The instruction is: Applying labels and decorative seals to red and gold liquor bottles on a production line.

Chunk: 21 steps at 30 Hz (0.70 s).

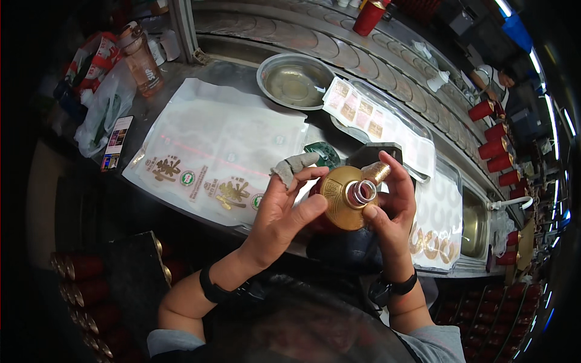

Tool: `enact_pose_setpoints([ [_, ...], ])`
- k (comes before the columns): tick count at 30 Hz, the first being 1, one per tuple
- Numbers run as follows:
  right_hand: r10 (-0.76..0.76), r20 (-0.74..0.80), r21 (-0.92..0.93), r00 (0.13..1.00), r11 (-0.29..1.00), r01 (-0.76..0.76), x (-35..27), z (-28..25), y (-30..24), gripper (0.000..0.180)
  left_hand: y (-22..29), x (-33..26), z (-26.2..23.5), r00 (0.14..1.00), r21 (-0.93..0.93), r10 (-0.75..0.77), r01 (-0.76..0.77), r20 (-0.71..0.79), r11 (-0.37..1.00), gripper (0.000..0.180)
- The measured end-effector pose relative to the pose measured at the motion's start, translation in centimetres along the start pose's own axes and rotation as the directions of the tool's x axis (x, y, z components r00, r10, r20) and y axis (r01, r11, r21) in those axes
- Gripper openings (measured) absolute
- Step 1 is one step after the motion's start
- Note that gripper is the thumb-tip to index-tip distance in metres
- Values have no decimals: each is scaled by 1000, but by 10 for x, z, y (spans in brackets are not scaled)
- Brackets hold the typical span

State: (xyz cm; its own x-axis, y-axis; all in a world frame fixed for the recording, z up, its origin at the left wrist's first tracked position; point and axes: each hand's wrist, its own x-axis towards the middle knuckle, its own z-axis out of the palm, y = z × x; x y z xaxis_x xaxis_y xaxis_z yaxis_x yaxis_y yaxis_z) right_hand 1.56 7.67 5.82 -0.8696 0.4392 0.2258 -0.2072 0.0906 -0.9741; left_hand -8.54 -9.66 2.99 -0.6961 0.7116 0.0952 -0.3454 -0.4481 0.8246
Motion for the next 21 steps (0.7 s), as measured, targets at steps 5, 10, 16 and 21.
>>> enact_pose_setpoints([
  [5, 59, 20, -11, 998, 998, -58, -1, -3, 1, 83, -2, 3, 7, 999, 39, -44, 45, -28, 998, 58],
  [10, 38, 7, -30, 999, 999, -38, -2, -5, 0, 83, 3, 3, 15, 997, -2, -62, 62, -48, 998, 55],
  [16, 49, -2, -3, 999, 999, -49, -1, 0, 1, 84, -1, 6, 12, 996, -40, -36, 33, -82, 999, 53],
  [21, 24, -19, 17, 1000, 1000, -23, -1, 4, 0, 83, -3, 14, 13, 988, 64, -70, 80, -139, 995, 53],
])
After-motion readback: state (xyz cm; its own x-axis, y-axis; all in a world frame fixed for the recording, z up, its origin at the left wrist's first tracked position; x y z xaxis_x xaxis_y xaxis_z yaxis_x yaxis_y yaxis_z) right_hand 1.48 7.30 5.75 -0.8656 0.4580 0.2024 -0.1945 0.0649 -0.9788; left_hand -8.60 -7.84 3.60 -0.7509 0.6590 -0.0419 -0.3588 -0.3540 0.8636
